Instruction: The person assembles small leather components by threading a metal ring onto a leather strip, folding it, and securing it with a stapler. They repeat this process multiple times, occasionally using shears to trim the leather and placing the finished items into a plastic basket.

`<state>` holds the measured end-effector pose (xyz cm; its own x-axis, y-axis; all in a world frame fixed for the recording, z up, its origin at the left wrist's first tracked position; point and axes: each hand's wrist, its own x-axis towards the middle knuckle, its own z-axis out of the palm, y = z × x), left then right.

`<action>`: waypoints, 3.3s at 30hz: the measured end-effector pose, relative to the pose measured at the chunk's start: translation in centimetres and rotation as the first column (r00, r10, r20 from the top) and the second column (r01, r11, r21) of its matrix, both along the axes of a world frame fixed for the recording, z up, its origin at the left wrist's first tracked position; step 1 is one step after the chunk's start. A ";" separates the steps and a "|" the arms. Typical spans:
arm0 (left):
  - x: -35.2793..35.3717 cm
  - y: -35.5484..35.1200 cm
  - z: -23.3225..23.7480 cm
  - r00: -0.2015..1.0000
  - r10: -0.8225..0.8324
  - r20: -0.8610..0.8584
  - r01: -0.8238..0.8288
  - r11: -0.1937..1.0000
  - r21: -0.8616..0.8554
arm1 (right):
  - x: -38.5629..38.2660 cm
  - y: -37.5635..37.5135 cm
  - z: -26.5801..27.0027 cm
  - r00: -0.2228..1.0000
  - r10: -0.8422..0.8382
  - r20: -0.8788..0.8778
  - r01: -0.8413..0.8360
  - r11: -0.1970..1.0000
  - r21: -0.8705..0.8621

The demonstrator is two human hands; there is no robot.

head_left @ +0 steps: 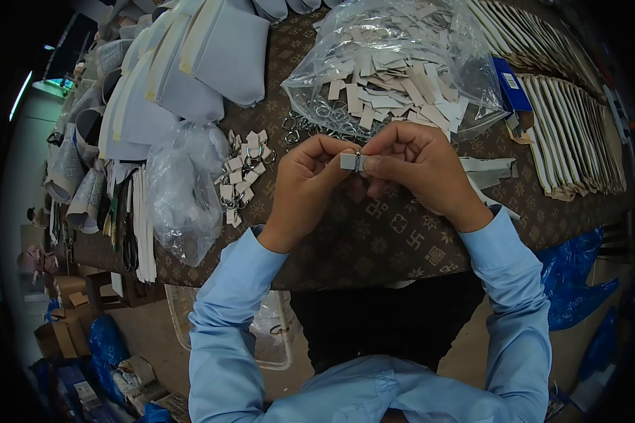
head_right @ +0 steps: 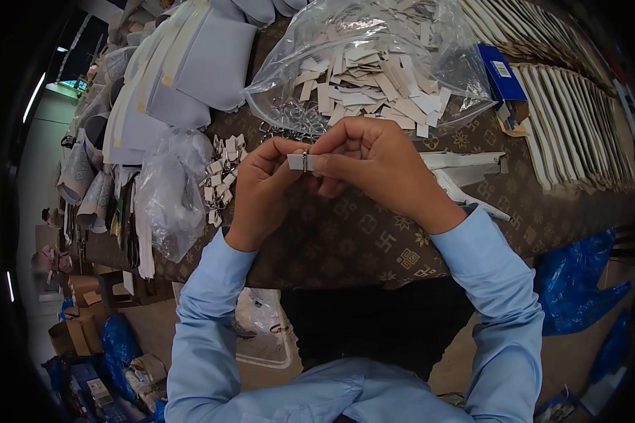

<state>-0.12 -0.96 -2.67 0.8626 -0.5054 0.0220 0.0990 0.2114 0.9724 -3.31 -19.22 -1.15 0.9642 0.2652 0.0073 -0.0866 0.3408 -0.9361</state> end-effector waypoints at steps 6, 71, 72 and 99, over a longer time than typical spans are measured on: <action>0.0 -0.2 0.0 0.997 0.038 0.061 -0.039 0.999 0.027 | 0.3 -0.3 0.2 0.999 0.021 0.050 -0.020 1.000 -0.024; 0.5 1.0 1.2 0.982 -0.134 0.134 0.126 0.990 0.071 | 0.2 -0.8 -0.6 0.780 0.186 0.597 0.217 0.815 -0.538; 0.4 0.9 1.6 0.985 -0.138 0.099 0.126 0.985 0.113 | 0.2 -0.8 -0.6 0.790 0.181 0.586 0.208 0.820 -0.534; 0.6 1.7 2.2 0.978 -0.207 -0.015 0.208 0.978 0.034 | 0.0 -0.3 0.8 0.943 0.242 0.227 -0.087 0.841 -0.534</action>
<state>0.50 0.77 -0.44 0.7389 -0.6738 -0.0081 0.1481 0.1507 0.9774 -3.35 -19.57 -0.40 0.8842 0.4596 0.0838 0.1885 -0.1868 -0.9641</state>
